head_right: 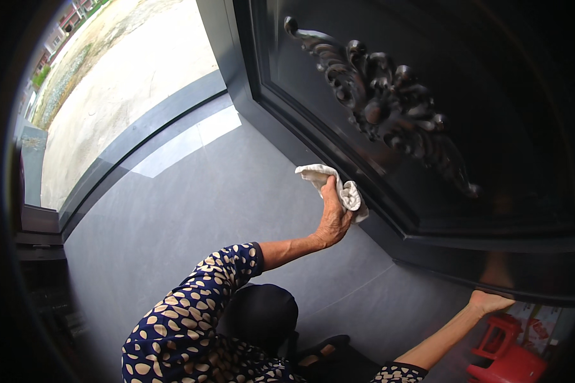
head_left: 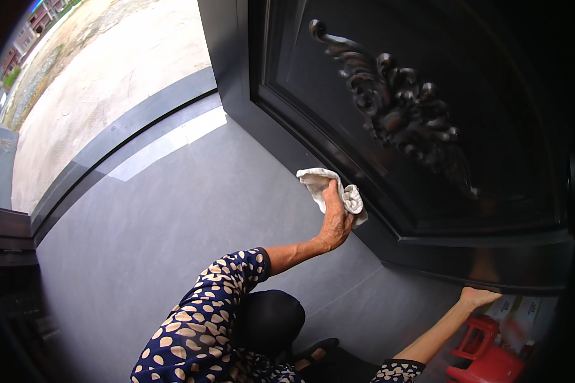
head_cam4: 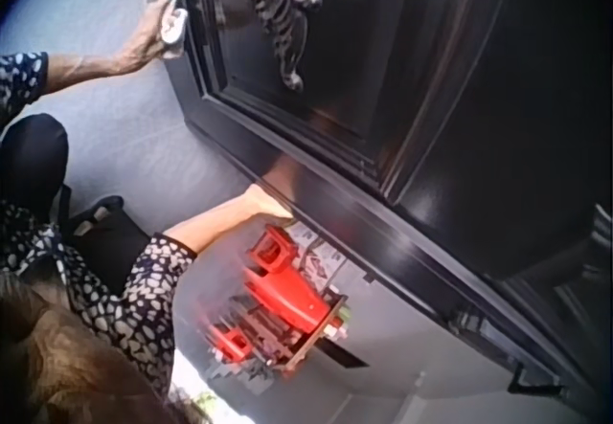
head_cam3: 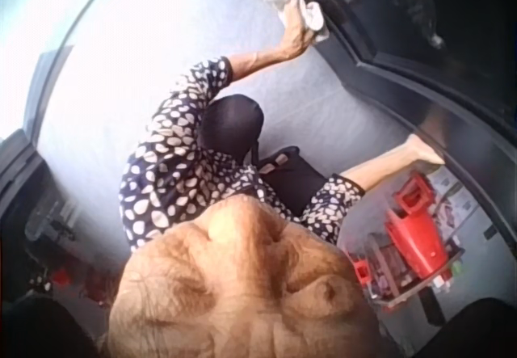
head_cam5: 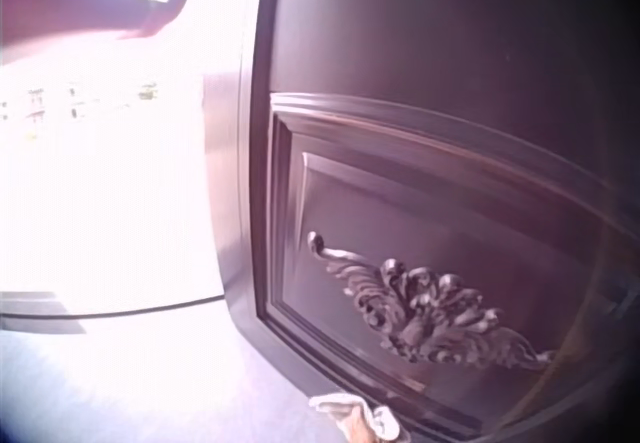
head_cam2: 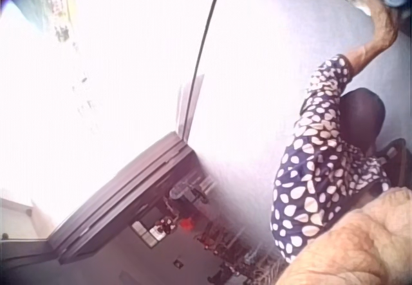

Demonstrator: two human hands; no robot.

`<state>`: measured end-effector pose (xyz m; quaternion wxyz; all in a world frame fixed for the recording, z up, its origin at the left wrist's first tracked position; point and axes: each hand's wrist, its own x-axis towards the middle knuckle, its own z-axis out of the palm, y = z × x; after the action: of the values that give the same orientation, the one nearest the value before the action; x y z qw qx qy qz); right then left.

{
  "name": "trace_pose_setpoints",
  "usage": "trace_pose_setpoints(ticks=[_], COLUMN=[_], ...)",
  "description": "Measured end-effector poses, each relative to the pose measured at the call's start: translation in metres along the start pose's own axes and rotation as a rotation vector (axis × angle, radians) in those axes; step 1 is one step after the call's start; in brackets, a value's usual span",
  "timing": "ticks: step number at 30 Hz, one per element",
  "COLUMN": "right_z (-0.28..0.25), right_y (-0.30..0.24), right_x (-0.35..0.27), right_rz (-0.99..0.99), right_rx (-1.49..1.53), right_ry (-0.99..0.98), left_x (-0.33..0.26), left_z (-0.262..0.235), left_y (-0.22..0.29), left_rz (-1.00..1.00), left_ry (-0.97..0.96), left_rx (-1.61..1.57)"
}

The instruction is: The person cleans a dark metal door and adjacent white tiled walls using a white cloth. They then wipe a wooden table and clean several small white bowls and a red plastic basin with the same cloth.

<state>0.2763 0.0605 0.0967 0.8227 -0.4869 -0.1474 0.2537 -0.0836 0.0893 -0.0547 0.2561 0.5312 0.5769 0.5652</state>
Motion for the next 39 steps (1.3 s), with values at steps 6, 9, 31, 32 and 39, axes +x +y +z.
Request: trace_pose_setpoints(ticks=[6,9,31,32,39], right_z=[-0.008,-0.014,-0.012,-0.013,0.024], right_y=[-0.003,-0.004,0.005,-0.001,-0.003], right_x=[0.001,-0.001,-0.01,-0.005,-0.04], right_rz=[0.037,0.088,0.003,0.02,-0.108], right_rx=[-0.002,0.016,0.126,0.164,0.144], right_ry=[0.076,0.104,-0.077,-0.134,-0.164], left_x=[0.022,0.037,0.088,0.073,0.035], left_z=[-0.017,-0.039,-0.078,-0.06,0.009], left_y=[-0.033,-0.041,-0.158,-0.157,-0.049], left_rz=[-0.145,-0.133,-0.568,-0.667,-1.119], left_ry=[0.026,0.008,0.008,-0.026,-0.236], left_rx=[-0.162,-0.151,-0.39,-0.512,-0.761])
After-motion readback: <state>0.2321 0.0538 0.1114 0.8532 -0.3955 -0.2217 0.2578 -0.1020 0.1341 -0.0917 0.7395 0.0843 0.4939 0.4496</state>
